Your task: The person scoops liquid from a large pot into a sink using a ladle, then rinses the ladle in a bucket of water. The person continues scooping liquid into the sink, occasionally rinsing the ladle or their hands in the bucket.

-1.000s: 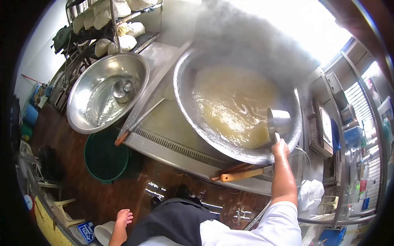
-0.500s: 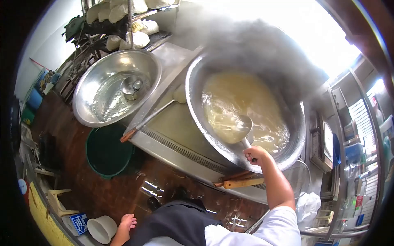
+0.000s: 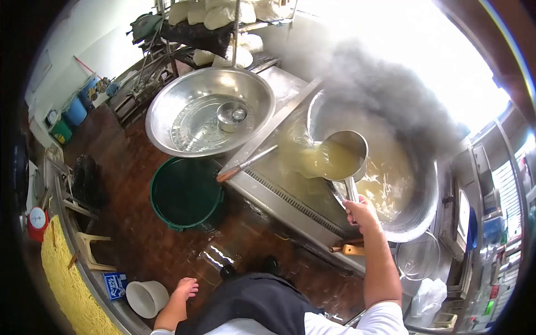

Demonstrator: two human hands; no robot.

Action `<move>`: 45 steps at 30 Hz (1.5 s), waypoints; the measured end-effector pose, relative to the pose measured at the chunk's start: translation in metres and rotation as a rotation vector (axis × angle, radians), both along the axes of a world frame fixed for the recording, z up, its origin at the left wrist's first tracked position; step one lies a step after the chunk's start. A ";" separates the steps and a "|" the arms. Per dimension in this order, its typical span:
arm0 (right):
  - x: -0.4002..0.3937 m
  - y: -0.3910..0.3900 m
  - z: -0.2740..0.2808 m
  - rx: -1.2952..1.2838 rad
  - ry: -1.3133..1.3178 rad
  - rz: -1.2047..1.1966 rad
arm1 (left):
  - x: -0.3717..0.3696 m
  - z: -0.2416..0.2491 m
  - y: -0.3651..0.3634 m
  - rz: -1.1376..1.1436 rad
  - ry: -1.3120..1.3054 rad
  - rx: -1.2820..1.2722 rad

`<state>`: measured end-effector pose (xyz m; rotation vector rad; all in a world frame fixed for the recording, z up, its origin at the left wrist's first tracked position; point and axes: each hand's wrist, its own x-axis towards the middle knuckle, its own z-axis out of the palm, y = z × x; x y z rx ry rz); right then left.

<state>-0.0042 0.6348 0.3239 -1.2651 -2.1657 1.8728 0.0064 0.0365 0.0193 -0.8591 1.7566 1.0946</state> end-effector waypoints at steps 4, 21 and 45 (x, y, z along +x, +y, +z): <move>-0.013 -0.020 -0.004 0.189 -0.023 -0.043 | 0.012 -0.014 -0.024 0.015 -0.044 -0.015; -0.025 0.046 -0.027 1.038 -0.243 0.038 | -0.015 -0.006 -0.024 -0.018 -0.079 -0.002; 0.048 0.195 -0.085 0.087 -0.676 -0.008 | -0.024 0.010 0.065 -0.048 -0.028 -0.021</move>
